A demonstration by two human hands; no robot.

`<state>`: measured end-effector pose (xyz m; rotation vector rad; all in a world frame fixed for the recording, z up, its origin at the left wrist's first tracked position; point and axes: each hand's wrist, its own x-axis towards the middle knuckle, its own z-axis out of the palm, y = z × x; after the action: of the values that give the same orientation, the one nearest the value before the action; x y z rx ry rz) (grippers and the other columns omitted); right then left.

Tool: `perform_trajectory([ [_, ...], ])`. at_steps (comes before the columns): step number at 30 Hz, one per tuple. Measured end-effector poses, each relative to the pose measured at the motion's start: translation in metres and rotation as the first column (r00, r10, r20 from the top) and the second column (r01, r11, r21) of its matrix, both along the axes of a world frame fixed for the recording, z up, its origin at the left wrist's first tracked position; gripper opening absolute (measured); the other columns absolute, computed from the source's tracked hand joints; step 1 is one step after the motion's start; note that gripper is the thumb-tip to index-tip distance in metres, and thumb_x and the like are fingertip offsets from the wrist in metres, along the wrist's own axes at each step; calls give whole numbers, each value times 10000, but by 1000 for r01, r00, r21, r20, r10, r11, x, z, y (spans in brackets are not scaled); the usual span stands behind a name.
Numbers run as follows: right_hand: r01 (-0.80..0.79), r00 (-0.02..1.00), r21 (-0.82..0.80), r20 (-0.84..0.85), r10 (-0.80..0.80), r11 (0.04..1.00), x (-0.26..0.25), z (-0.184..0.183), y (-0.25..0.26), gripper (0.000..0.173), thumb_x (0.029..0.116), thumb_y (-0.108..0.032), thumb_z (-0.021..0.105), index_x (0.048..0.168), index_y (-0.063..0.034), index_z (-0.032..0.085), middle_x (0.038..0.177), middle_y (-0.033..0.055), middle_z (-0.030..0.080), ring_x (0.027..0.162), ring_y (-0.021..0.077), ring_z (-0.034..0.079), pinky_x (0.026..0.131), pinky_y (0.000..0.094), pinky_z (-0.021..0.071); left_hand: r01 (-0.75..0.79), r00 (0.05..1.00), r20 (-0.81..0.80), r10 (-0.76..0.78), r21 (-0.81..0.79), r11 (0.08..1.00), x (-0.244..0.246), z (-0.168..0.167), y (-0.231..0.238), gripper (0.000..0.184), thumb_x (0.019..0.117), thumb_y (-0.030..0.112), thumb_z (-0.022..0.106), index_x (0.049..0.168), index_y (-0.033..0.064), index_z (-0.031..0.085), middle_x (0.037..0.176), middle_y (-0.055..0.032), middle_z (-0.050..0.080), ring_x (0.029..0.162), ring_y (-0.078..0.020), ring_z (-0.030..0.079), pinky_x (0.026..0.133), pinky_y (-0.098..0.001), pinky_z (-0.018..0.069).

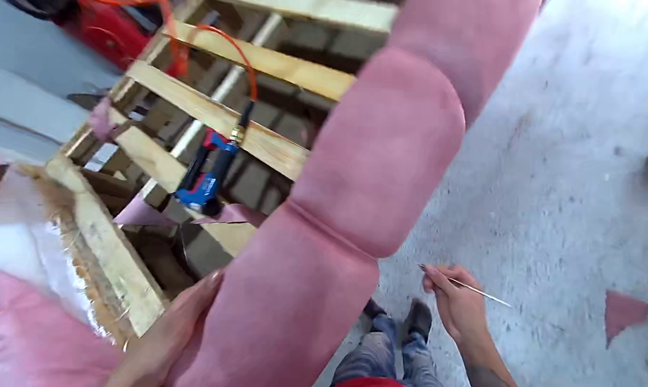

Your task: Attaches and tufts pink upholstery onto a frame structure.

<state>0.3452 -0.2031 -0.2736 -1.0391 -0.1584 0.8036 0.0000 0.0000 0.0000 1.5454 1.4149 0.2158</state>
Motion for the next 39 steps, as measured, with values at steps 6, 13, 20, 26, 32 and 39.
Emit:
perform_trajectory([
  [6, -310, 895, 209, 393, 211, 927, 3, 189, 37, 146, 824, -15, 831, 864, -44, 695, 813, 167, 738, 558, 201, 678, 499, 317, 595, 182, 972, -121, -200, -150, 972, 34, 2, 50, 676, 1021, 693, 313, 1166, 168, 713, 1009, -52, 737, 938, -173, 711, 837, -452, 596],
  [13, -507, 524, -129, 739, 423, 852, 24, 279, 110, 231, 806, -100, 851, 953, -67, 676, 817, 168, 740, 579, 254, 692, 528, 350, 611, 394, 911, -112, -397, -52, 918, 85, -41, 105, 731, 1024, 668, 394, 990, 24, 739, 939, -174, 718, 910, -304, 698, 843, -584, 539],
  [20, -635, 110, -332, 855, 507, 697, 43, 314, 202, 188, 860, -84, 769, 995, -99, 638, 871, 70, 750, 630, 213, 709, 554, 357, 634, 276, 953, -95, -288, -127, 953, 89, -55, 114, 573, 965, 573, 628, 824, 21, 687, 720, -112, 641, 667, -226, 618, 654, -469, 518],
  [26, -770, -508, -638, 622, 596, 8, 15, 296, 322, 163, 834, -143, 841, 889, -117, 690, 729, -36, 695, 602, 86, 657, 535, 268, 582, 245, 945, -228, -234, 22, 969, 96, -59, 116, 429, 939, 490, 709, 785, 90, 677, 670, -59, 612, 639, -214, 610, 609, -464, 520],
  [32, -653, -709, -746, 544, 449, -127, -21, 267, 374, 187, 858, -195, 843, 898, -133, 671, 711, -58, 667, 630, 44, 641, 580, 247, 557, 213, 904, -393, -168, 73, 974, 108, -69, 115, 313, 976, 372, 676, 818, 102, 674, 696, -43, 625, 663, -207, 639, 620, -456, 543],
  [39, -790, -590, -602, 692, 416, -119, 4, 261, 375, 166, 851, -205, 807, 860, -171, 645, 664, -65, 617, 547, 80, 589, 477, 290, 522, 106, 911, -409, 46, 341, 934, 85, -26, 104, 257, 1022, 353, 616, 1020, 110, 699, 889, -78, 695, 842, -263, 702, 746, -547, 587],
])
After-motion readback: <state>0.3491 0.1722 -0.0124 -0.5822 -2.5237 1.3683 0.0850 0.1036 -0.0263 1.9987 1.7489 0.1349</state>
